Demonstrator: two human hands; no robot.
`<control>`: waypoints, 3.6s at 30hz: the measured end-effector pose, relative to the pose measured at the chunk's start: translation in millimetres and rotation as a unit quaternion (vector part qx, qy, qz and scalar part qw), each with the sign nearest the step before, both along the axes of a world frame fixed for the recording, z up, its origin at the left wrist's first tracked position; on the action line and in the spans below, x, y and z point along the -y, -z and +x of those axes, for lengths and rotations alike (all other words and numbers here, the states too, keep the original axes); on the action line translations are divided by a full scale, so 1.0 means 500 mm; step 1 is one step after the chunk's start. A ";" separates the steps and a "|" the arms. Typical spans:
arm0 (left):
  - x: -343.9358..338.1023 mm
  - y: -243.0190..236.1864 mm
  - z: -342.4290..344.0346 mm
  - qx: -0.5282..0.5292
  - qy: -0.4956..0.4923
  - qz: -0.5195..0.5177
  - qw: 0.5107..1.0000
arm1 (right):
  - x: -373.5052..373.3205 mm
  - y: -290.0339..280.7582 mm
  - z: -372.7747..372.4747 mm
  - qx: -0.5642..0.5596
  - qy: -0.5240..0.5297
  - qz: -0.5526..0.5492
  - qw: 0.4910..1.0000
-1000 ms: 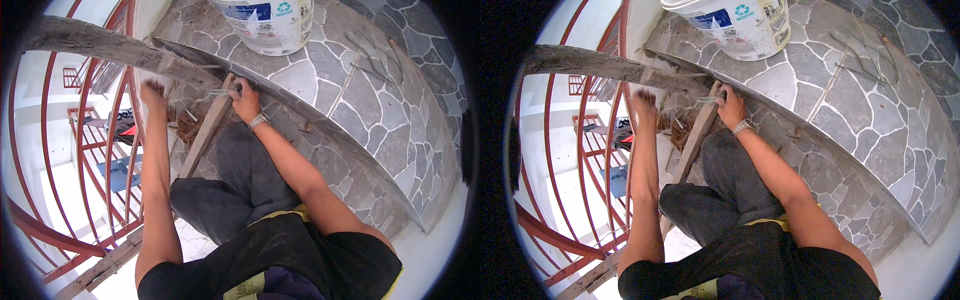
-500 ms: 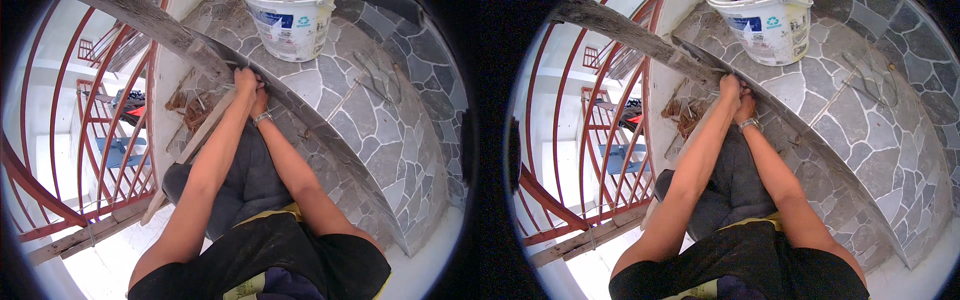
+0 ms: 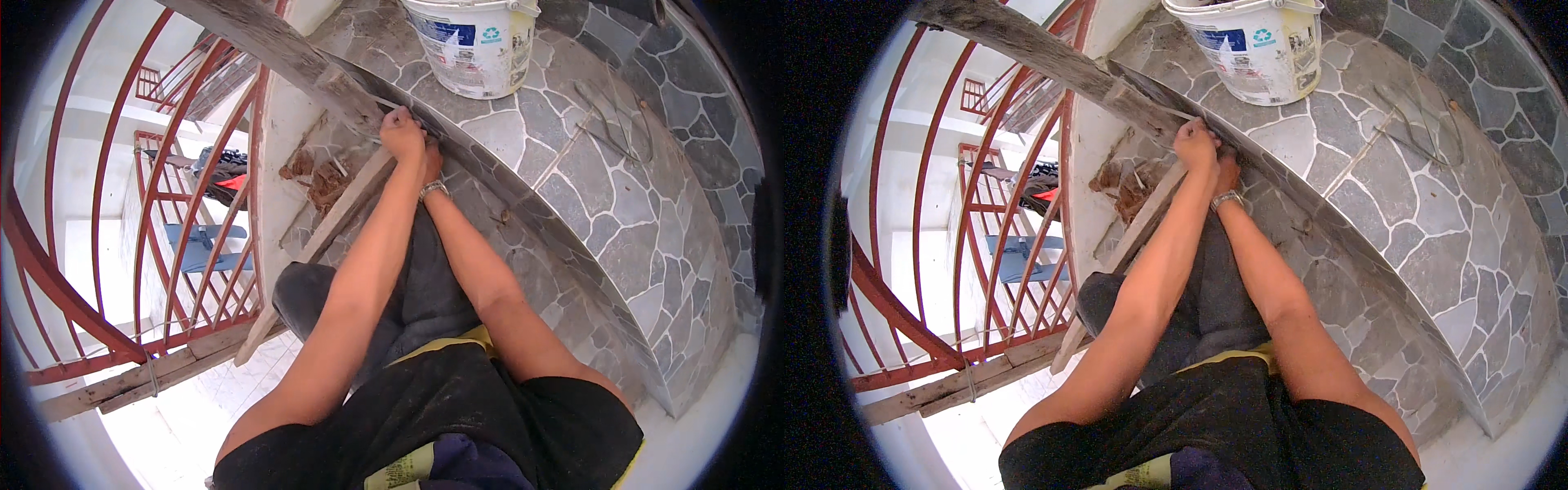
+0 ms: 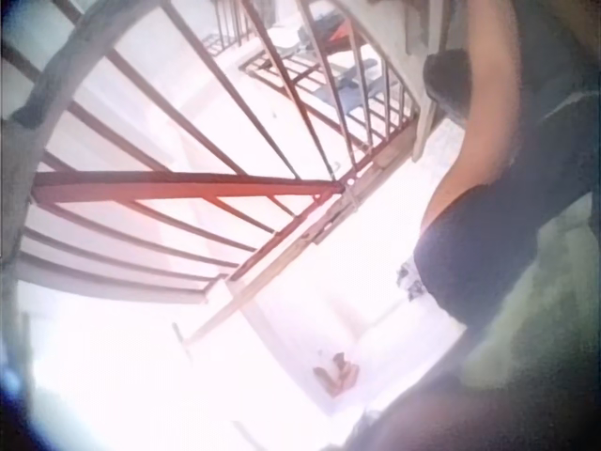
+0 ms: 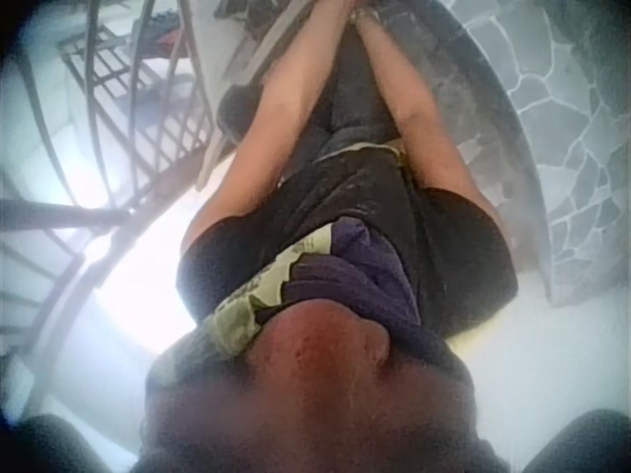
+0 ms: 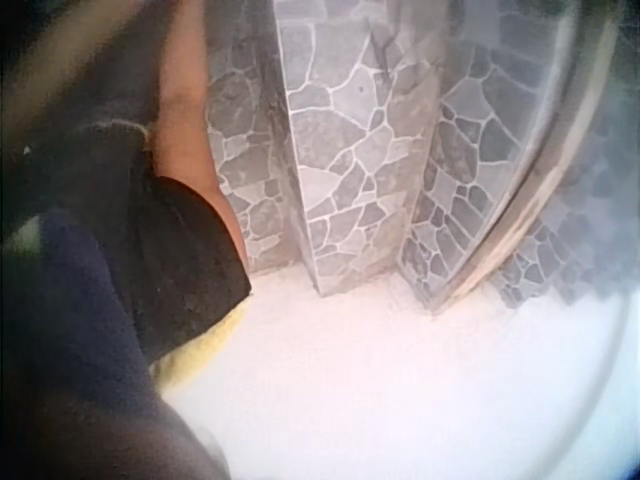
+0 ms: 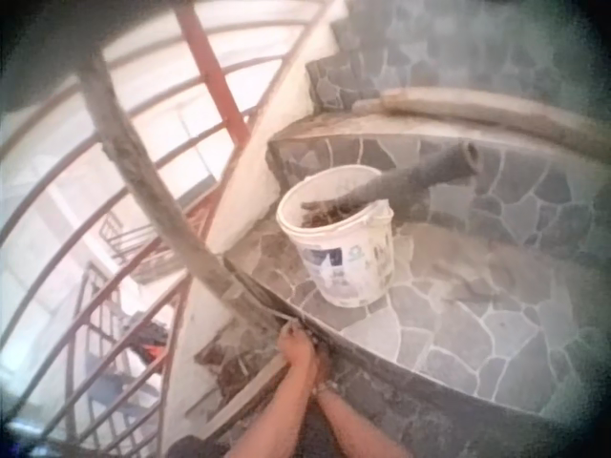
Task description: The person applies a grey substance to the side of a tiled staircase by hand. They position a wooden board against the stairs and secure it with a wire before smoothing the material with their fingers.
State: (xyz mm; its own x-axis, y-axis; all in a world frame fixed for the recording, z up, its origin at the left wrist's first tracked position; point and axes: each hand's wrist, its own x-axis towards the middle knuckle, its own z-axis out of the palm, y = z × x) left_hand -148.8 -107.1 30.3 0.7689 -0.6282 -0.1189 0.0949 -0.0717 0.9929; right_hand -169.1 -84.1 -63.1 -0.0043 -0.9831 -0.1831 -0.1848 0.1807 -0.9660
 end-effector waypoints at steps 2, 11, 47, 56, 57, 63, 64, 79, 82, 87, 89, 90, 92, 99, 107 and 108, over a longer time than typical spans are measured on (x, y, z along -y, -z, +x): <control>-0.037 0.003 0.004 0.077 0.034 0.020 0.996 | 0.005 0.020 -0.009 -0.014 0.005 0.016 1.000; -0.115 -0.024 0.066 0.336 0.227 -0.122 0.906 | 0.014 0.013 -0.017 -0.076 -0.075 -0.031 0.994; -0.099 -0.095 0.121 0.644 0.348 0.166 0.660 | 0.007 0.003 -0.011 -0.101 -0.120 0.031 0.987; -0.139 -0.053 0.172 0.091 0.340 -0.128 0.927 | 0.005 -0.014 -0.005 -0.064 -0.100 0.019 0.993; -0.143 -0.043 0.173 -0.019 0.324 -0.138 0.936 | 0.002 -0.026 -0.005 -0.055 -0.120 0.029 0.991; -0.181 -0.032 0.116 0.147 0.291 -0.028 0.945 | 0.002 -0.026 -0.025 -0.101 -0.142 0.027 0.984; -0.184 -0.034 0.116 0.188 0.295 -0.008 0.937 | 0.005 -0.028 -0.019 -0.098 -0.153 0.040 0.983; -0.259 -0.079 0.094 0.192 0.313 0.051 0.929 | -0.022 -0.067 -0.048 -0.109 -0.147 -0.116 0.976; -0.292 -0.058 0.101 0.383 0.220 -0.087 0.893 | -0.079 -0.143 -0.054 -0.098 -0.223 -0.315 0.917; -0.290 -0.067 0.104 0.424 0.239 -0.096 0.868 | -0.056 -0.171 -0.094 -0.013 -0.349 -0.363 0.864; -0.275 -0.092 0.117 0.400 0.200 -0.103 0.888 | -0.036 -0.185 -0.088 -0.025 -0.351 -0.374 0.858; -0.266 -0.099 0.123 0.383 0.169 -0.109 0.902 | -0.028 -0.192 -0.090 -0.029 -0.344 -0.385 0.856; -0.235 -0.087 0.196 0.312 0.138 -0.096 0.935 | -0.026 -0.217 -0.081 -0.108 -0.366 -0.266 0.885; -0.216 0.048 0.244 0.490 0.154 0.210 0.832 | -0.046 -0.226 -0.024 0.208 -0.298 -0.259 0.895; -0.221 0.057 0.225 0.536 0.153 0.232 0.797 | -0.113 -0.222 -0.024 0.166 -0.218 -0.134 0.952; -0.225 0.066 0.223 0.531 0.155 0.235 0.800 | -0.120 -0.222 -0.028 0.162 -0.220 -0.129 0.953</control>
State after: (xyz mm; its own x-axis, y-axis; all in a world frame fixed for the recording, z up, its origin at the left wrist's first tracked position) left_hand -37.3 5.2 -2.9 0.4100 -0.8854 0.2189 -0.8776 -0.3176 0.3590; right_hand -183.2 -23.9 47.7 0.4350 -0.8889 0.1434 0.1283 -0.0964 -0.9870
